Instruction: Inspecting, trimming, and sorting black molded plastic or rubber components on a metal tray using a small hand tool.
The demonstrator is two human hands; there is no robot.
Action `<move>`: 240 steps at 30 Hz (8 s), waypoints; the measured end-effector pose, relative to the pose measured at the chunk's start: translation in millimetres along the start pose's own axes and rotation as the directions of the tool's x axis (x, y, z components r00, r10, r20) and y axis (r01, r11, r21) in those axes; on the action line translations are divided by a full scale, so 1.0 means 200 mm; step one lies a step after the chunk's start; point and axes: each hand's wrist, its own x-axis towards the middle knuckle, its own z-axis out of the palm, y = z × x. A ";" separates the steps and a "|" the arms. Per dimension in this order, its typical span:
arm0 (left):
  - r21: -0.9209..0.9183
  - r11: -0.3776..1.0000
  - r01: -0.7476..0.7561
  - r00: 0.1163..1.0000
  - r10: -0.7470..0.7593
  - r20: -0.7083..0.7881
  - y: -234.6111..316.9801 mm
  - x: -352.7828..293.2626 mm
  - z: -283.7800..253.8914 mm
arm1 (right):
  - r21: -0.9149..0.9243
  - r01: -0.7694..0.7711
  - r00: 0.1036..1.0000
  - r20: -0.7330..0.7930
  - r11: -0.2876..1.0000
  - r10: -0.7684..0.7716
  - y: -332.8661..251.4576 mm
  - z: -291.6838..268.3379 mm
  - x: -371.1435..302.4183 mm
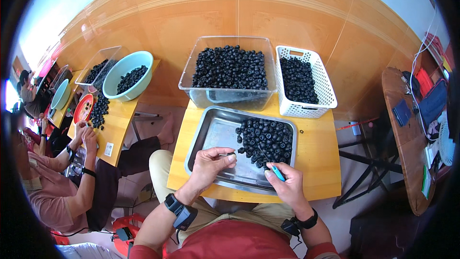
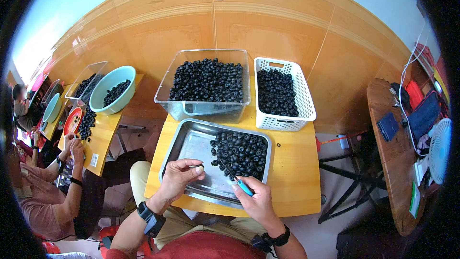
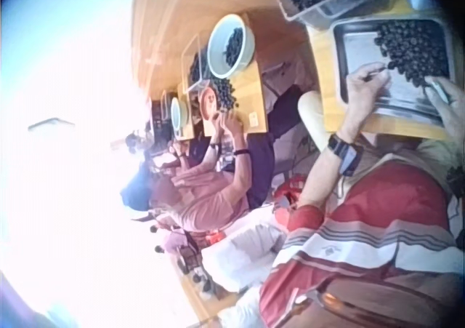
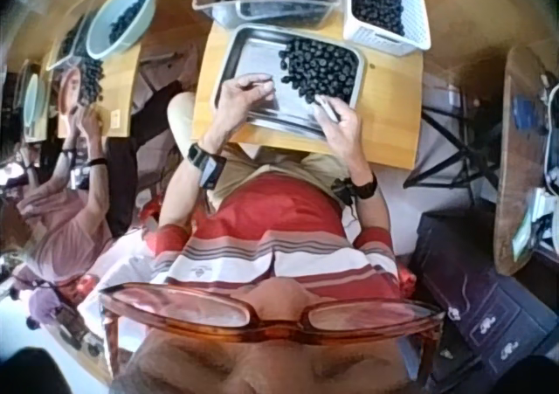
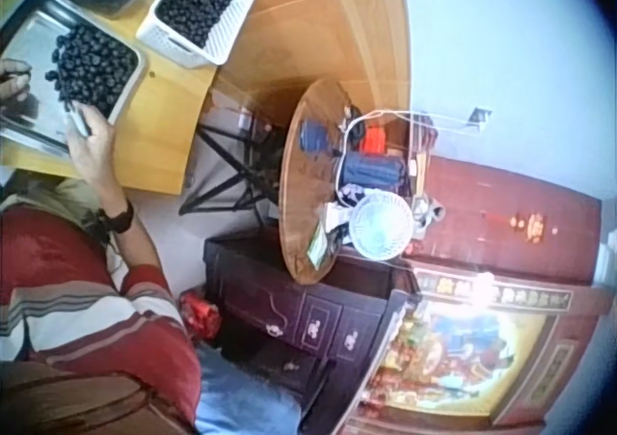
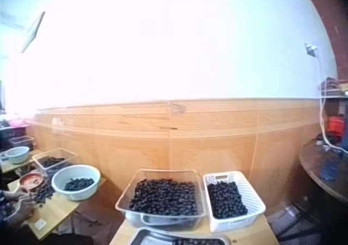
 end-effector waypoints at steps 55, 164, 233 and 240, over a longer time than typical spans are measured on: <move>-0.492 0.869 -0.047 0.995 0.084 0.054 0.02 -0.50 0.17 | 0.136 0.126 0.938 0.306 0.983 -0.162 -0.21 0.11 -0.08; 0.803 0.240 -0.545 0.831 0.284 0.479 0.07 0.56 -0.09 | -0.205 -0.148 0.880 -0.474 0.967 0.034 0.05 -0.10 -0.25; -0.638 0.753 0.157 0.953 0.054 0.298 -0.05 -0.33 0.09 | -0.257 0.333 0.942 0.124 0.907 -0.311 -0.21 0.12 -0.20; -0.630 0.763 0.141 0.959 0.053 0.280 -0.05 -0.36 0.09 | -0.271 0.311 0.950 0.123 0.911 -0.288 -0.24 0.13 -0.21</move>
